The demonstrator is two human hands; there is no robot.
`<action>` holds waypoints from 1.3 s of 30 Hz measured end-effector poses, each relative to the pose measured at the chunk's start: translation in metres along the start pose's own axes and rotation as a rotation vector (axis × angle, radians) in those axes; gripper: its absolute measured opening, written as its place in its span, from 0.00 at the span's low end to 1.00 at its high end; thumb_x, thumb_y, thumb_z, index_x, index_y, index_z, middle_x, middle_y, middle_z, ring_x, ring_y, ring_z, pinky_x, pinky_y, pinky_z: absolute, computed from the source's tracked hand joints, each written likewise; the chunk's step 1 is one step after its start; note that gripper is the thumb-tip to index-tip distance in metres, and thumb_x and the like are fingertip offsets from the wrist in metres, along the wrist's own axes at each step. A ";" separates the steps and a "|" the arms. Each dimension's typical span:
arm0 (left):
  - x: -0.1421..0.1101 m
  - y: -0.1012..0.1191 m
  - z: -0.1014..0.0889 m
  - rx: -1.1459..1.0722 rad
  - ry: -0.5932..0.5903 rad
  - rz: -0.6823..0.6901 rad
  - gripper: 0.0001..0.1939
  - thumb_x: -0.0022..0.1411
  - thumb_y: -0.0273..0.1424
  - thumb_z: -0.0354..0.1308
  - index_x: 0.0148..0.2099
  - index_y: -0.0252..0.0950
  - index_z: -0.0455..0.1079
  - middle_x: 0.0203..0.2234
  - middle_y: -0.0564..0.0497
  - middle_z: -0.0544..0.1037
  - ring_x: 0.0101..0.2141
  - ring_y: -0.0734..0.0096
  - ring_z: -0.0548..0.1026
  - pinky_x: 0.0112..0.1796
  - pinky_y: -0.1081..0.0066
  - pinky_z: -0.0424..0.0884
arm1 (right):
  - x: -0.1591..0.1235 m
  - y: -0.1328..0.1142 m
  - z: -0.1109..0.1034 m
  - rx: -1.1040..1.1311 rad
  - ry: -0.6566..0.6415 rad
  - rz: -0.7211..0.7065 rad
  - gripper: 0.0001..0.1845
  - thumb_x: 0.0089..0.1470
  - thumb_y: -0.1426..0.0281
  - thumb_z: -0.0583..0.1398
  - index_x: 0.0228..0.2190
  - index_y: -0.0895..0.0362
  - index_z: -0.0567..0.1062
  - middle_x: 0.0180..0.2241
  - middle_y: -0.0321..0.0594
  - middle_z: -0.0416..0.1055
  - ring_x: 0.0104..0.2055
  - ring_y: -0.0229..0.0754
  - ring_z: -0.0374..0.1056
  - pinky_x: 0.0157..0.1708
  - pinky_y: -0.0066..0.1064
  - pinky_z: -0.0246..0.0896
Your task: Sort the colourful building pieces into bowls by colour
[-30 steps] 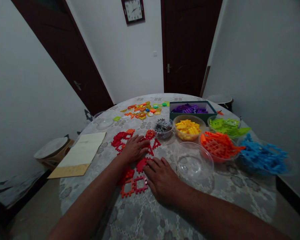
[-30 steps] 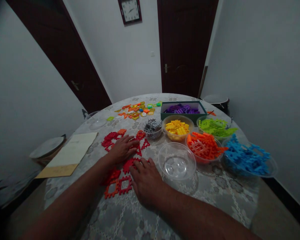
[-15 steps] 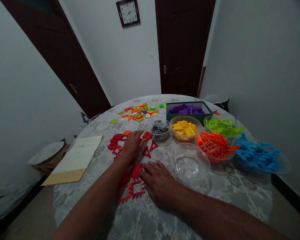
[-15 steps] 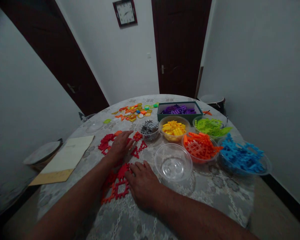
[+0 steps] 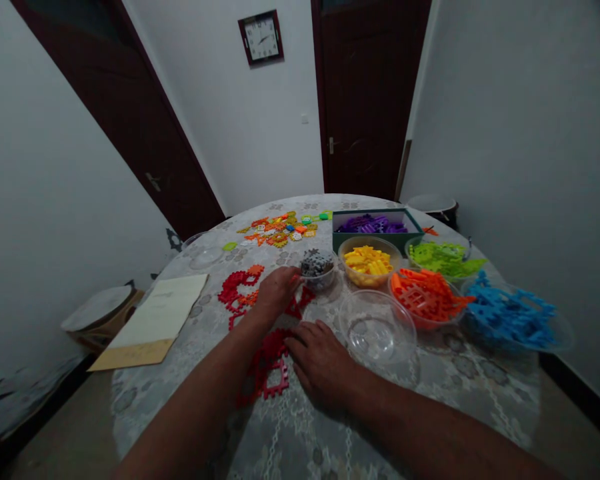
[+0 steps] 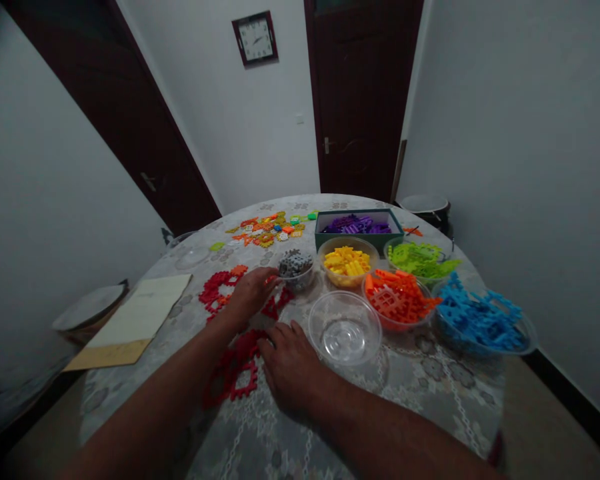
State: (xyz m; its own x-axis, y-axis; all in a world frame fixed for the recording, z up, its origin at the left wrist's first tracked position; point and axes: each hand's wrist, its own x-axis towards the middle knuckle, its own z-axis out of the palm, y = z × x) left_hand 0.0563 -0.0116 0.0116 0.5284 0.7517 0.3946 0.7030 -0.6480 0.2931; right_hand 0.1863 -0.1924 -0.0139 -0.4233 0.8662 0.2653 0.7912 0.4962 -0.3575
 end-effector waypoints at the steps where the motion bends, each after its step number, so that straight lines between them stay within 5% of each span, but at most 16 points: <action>1: -0.007 0.000 -0.004 -0.056 0.009 -0.011 0.12 0.72 0.38 0.59 0.52 0.42 0.78 0.47 0.45 0.84 0.48 0.58 0.80 0.51 0.62 0.73 | 0.000 0.000 -0.001 0.006 0.000 -0.003 0.21 0.68 0.68 0.57 0.60 0.56 0.71 0.61 0.51 0.70 0.64 0.54 0.62 0.70 0.53 0.49; 8: -0.062 0.002 -0.043 -0.414 0.032 -0.244 0.19 0.70 0.49 0.59 0.47 0.41 0.81 0.40 0.49 0.86 0.40 0.62 0.82 0.45 0.64 0.75 | 0.002 -0.006 -0.001 0.033 0.004 -0.108 0.13 0.67 0.70 0.58 0.50 0.59 0.77 0.51 0.49 0.76 0.56 0.51 0.67 0.63 0.45 0.56; 14: -0.097 0.000 -0.064 -0.879 -0.031 -0.582 0.28 0.66 0.56 0.61 0.48 0.36 0.79 0.39 0.43 0.85 0.39 0.58 0.83 0.36 0.66 0.76 | 0.002 -0.007 0.006 0.031 -0.040 -0.182 0.10 0.66 0.70 0.58 0.44 0.58 0.78 0.46 0.48 0.77 0.50 0.50 0.69 0.56 0.43 0.60; 19: -0.118 -0.014 -0.057 -1.266 0.015 -0.817 0.23 0.65 0.50 0.65 0.49 0.35 0.75 0.40 0.39 0.86 0.37 0.60 0.85 0.36 0.67 0.79 | 0.002 -0.005 0.011 0.044 -0.022 -0.201 0.09 0.64 0.71 0.59 0.43 0.59 0.78 0.45 0.49 0.77 0.50 0.51 0.69 0.56 0.44 0.60; 26: -0.120 -0.026 -0.063 -1.531 0.047 -0.968 0.10 0.75 0.38 0.57 0.51 0.37 0.69 0.38 0.40 0.86 0.35 0.61 0.86 0.33 0.68 0.81 | 0.002 -0.004 0.008 0.053 -0.052 -0.179 0.11 0.68 0.70 0.57 0.44 0.58 0.78 0.46 0.48 0.76 0.50 0.49 0.69 0.57 0.44 0.60; 33: -0.122 -0.032 -0.077 -1.651 0.127 -0.932 0.08 0.74 0.36 0.58 0.48 0.37 0.70 0.34 0.45 0.86 0.32 0.64 0.85 0.35 0.66 0.82 | 0.001 -0.006 0.004 0.062 -0.061 -0.181 0.11 0.68 0.70 0.56 0.45 0.59 0.79 0.46 0.50 0.77 0.50 0.49 0.69 0.57 0.44 0.60; 39: -0.112 -0.024 -0.101 -1.278 0.280 -0.641 0.22 0.64 0.49 0.68 0.46 0.34 0.75 0.36 0.43 0.86 0.37 0.60 0.85 0.38 0.65 0.81 | 0.002 -0.004 0.009 0.064 -0.032 -0.186 0.11 0.68 0.70 0.56 0.45 0.59 0.79 0.45 0.49 0.76 0.50 0.49 0.69 0.57 0.44 0.60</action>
State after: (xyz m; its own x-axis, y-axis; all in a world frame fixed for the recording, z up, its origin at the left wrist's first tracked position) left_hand -0.0675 -0.0929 0.0484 0.0802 0.9967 0.0108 -0.1953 0.0051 0.9807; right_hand 0.1787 -0.1924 -0.0203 -0.5740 0.7603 0.3040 0.6690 0.6495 -0.3614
